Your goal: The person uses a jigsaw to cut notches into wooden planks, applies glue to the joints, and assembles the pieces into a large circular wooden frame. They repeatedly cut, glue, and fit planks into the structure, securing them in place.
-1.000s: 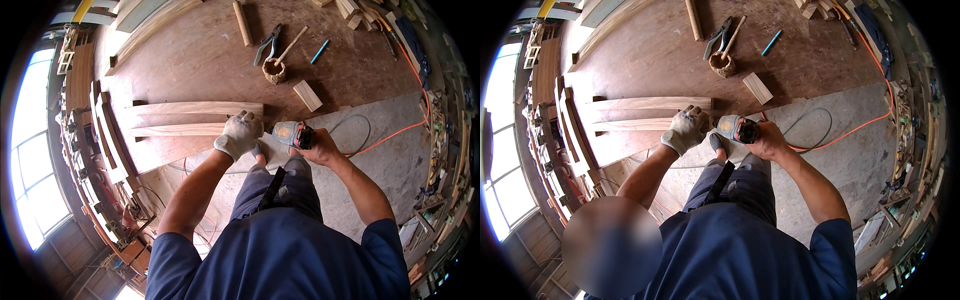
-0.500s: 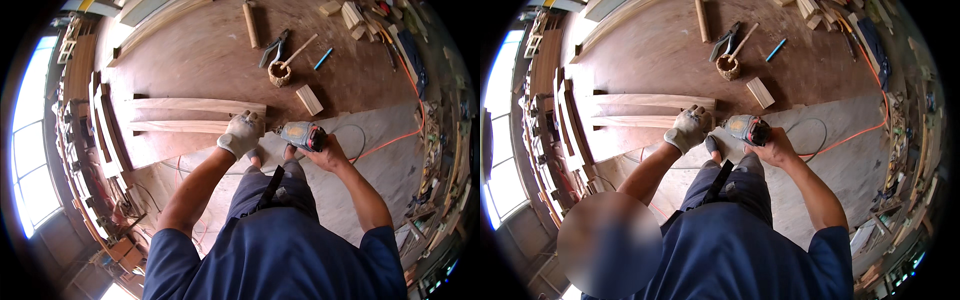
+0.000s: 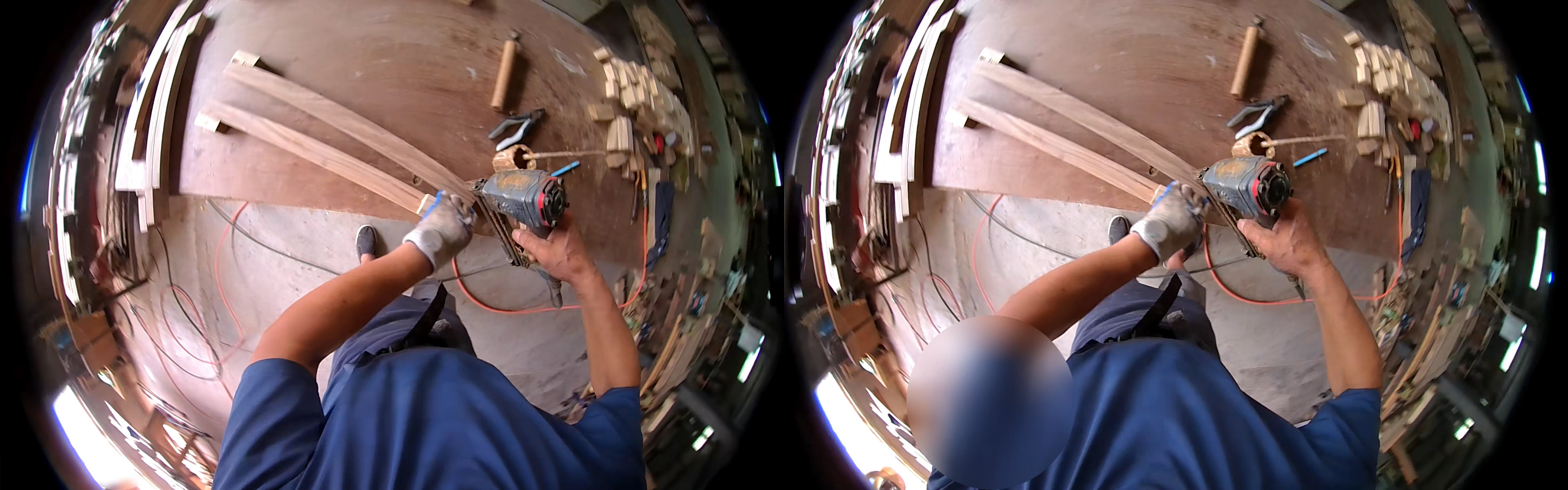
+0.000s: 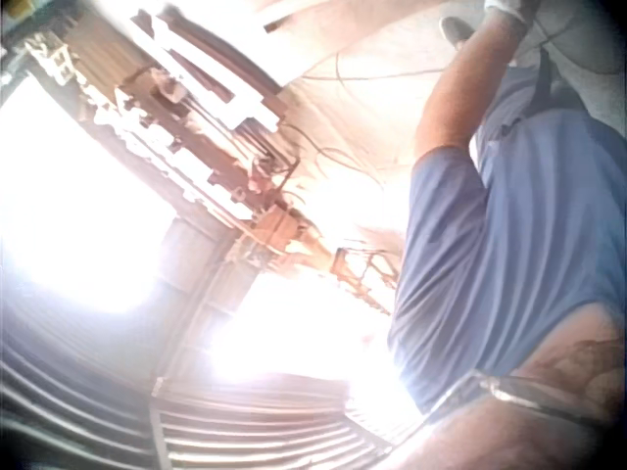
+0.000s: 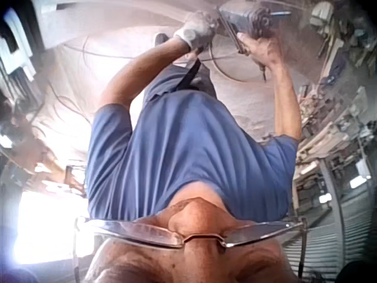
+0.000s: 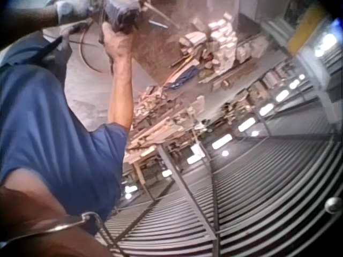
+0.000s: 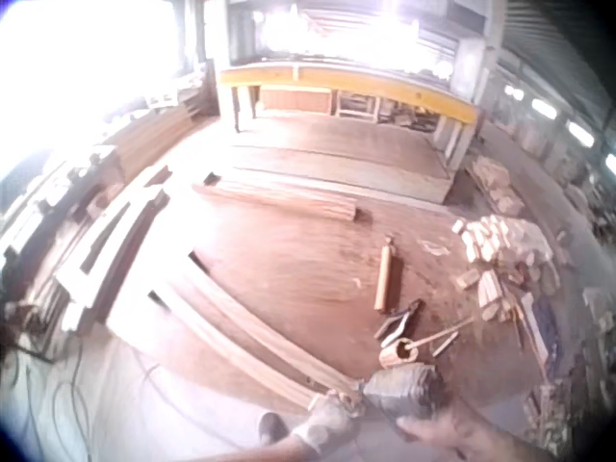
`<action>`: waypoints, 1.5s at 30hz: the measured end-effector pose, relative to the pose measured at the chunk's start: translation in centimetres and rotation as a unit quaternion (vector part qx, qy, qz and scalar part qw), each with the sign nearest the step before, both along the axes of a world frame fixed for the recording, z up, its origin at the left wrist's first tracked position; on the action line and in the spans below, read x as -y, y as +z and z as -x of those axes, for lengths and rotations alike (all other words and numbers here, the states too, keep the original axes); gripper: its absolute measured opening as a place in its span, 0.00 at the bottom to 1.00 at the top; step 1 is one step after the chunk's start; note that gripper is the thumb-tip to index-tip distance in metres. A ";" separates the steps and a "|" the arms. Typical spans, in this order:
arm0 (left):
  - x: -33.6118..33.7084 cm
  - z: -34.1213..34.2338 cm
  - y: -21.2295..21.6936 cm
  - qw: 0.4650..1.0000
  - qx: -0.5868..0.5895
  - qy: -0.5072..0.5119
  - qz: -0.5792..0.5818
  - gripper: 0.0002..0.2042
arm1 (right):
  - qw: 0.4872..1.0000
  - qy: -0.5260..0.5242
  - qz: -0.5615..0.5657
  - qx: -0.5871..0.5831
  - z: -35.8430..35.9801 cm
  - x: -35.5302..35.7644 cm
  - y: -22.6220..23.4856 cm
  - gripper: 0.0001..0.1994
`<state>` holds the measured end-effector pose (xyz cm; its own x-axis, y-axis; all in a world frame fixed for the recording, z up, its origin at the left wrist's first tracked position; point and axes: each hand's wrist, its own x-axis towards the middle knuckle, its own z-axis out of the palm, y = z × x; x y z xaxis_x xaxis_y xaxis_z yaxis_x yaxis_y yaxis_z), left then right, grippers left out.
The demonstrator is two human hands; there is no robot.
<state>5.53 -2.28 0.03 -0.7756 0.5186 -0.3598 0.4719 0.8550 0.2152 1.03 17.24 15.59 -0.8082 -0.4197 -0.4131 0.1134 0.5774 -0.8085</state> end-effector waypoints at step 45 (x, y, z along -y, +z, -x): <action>-3.5 0.1 -7.6 0.981 -0.010 0.167 -0.100 0.14 | 0.783 0.441 -0.411 0.157 12.3 24.9 -0.7 0.20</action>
<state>5.42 1.20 -7.55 -0.9201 0.2927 -0.2603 0.1782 0.9045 0.3875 -11.25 -7.63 14.89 -0.1593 -0.2457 -0.9562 -0.5029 0.8536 -0.1356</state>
